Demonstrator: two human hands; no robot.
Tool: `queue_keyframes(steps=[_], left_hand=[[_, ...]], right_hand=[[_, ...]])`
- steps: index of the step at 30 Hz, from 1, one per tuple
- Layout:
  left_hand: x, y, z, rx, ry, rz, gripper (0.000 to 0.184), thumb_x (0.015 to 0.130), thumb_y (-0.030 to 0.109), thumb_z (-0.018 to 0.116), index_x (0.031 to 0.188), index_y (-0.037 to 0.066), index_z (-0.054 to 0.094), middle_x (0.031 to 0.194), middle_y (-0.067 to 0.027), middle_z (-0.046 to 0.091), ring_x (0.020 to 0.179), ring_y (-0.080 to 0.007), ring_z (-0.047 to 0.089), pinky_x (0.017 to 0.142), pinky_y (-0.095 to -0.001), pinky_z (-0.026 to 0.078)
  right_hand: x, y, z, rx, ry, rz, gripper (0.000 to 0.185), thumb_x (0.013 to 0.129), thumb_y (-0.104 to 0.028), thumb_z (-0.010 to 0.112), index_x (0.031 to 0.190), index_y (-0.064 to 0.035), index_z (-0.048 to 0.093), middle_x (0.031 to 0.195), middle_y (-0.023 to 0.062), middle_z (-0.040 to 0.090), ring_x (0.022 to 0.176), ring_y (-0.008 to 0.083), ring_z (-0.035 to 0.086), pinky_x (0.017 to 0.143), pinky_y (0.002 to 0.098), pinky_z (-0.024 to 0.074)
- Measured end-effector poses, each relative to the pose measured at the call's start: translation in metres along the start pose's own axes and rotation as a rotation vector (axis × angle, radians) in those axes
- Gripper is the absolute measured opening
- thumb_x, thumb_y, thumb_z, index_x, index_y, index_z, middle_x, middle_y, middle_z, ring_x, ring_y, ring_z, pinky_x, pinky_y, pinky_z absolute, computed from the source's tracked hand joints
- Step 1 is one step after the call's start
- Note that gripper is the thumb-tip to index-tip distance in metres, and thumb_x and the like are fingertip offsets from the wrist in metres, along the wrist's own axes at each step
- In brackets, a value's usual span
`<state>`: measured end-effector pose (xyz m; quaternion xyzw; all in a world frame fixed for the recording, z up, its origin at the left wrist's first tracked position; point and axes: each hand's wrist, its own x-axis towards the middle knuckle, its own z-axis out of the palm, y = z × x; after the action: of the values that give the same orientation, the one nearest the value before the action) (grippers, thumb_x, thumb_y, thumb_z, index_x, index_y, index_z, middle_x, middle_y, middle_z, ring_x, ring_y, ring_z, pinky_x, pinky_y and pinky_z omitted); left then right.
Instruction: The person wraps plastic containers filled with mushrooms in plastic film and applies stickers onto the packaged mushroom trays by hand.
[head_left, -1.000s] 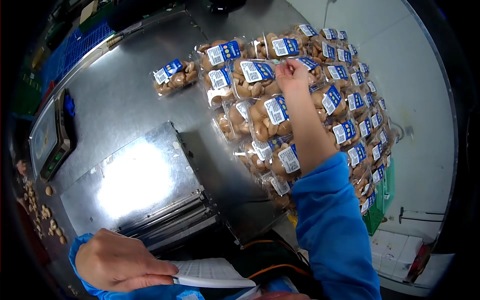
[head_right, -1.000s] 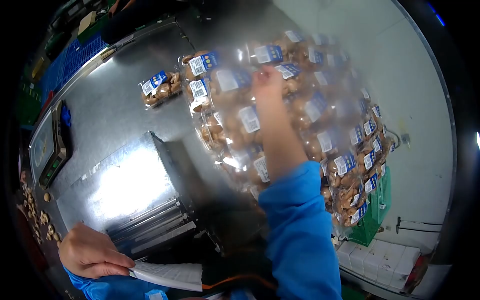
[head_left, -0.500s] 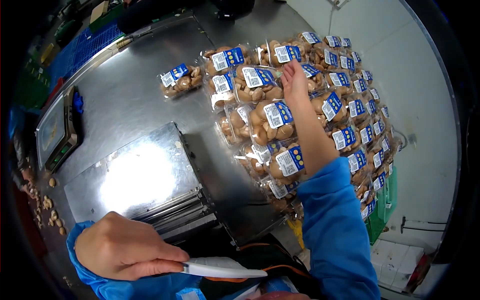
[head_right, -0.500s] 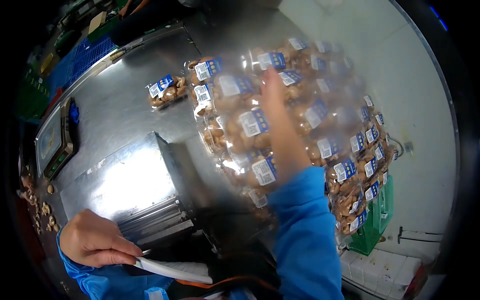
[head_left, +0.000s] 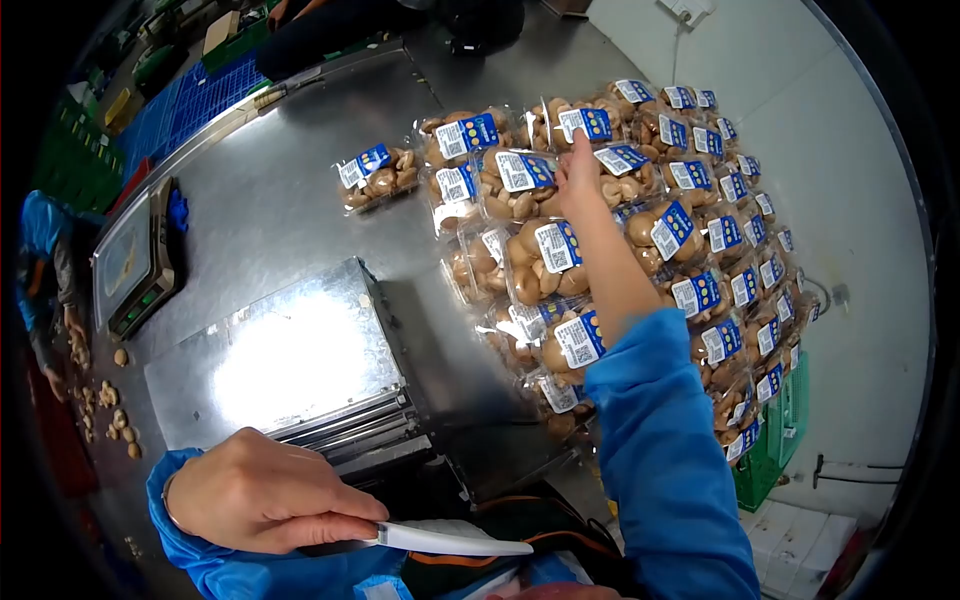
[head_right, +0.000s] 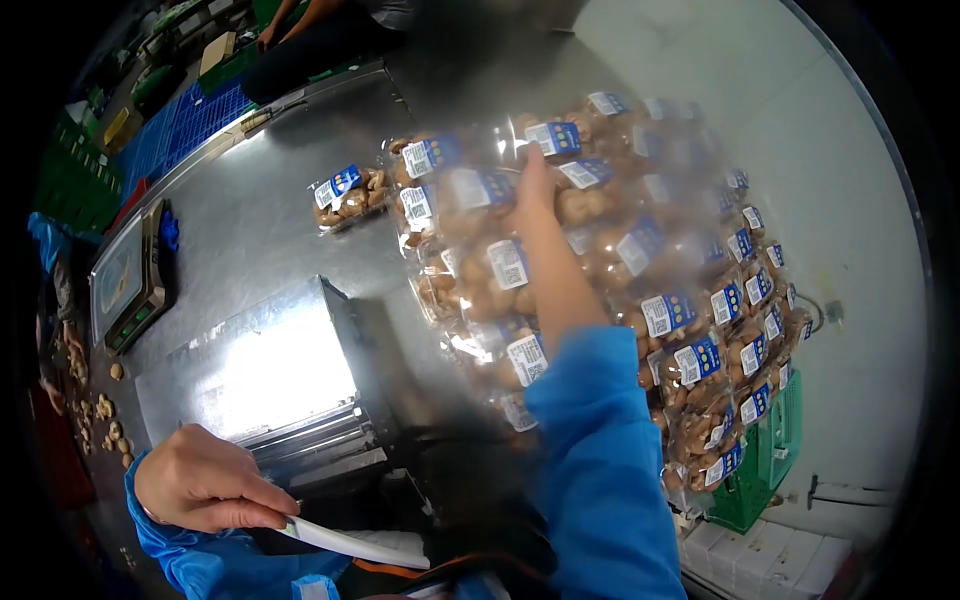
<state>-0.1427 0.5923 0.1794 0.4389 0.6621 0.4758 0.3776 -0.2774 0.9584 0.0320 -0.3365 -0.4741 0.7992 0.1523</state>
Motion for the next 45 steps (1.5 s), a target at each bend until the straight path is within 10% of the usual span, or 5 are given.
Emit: queue_keyframes(steps=[8, 12, 17, 20, 45], left_hand=[[0.012, 0.014, 0.006, -0.004, -0.006, -0.029, 0.021, 0.078, 0.015, 0.066, 0.093, 0.001, 0.066, 0.075, -0.0129, 0.066, 0.061, -0.0209, 0.064, 0.054, -0.0256, 0.052], [0.022, 0.018, 0.012, 0.068, 0.049, 0.047, 0.018, 0.078, 0.013, 0.066, 0.088, -0.001, 0.067, 0.07, -0.0135, 0.065, 0.054, -0.0171, 0.062, 0.047, -0.0229, 0.047], [0.065, 0.033, 0.018, 0.255, 0.1, -0.006, 0.017, 0.082, 0.02, 0.062, 0.09, 0.005, 0.066, 0.07, -0.008, 0.065, 0.055, -0.0127, 0.06, 0.049, -0.0249, 0.046], [0.118, 0.035, 0.027, 0.361, 0.062, -0.017, 0.02, 0.079, 0.021, 0.064, 0.092, 0.006, 0.064, 0.074, -0.0069, 0.064, 0.061, -0.0152, 0.06, 0.053, -0.0268, 0.047], [0.292, 0.038, 0.102, 0.16, -0.229, -0.373, 0.031, 0.076, 0.028, 0.068, 0.096, 0.004, 0.064, 0.075, -0.0023, 0.063, 0.066, -0.0096, 0.055, 0.06, -0.0231, 0.044]], right_hand=[[0.021, 0.013, -0.033, -0.333, -0.229, -0.364, 0.068, 0.09, -0.052, 0.027, 0.13, 0.003, 0.034, 0.136, 0.0164, 0.033, 0.129, 0.0236, 0.025, 0.106, 0.0352, 0.0148], [0.021, 0.018, -0.056, -1.74, -0.4, -0.719, 0.065, 0.092, -0.051, 0.021, 0.132, -0.0012, 0.032, 0.134, 0.0136, 0.037, 0.127, 0.0224, 0.029, 0.106, 0.0366, 0.0132], [-0.093, -0.097, -0.065, -0.373, -0.781, -0.079, 0.057, 0.093, -0.046, 0.028, 0.117, 0.002, 0.047, 0.115, 0.0104, 0.055, 0.111, 0.0181, 0.047, 0.1, 0.0315, 0.0307], [-0.203, -0.113, -0.071, -0.96, -1.236, -0.219, 0.051, 0.075, 0.0, 0.062, 0.123, 0.0004, 0.045, 0.112, 0.0125, 0.055, 0.108, 0.0197, 0.051, 0.09, 0.031, 0.043], [-0.196, -0.125, -0.27, -1.169, -0.715, -1.265, 0.02, 0.07, -0.004, 0.065, 0.089, -0.0033, 0.061, 0.084, 0.0093, 0.057, 0.077, 0.0245, 0.058, 0.067, 0.0338, 0.0476]])
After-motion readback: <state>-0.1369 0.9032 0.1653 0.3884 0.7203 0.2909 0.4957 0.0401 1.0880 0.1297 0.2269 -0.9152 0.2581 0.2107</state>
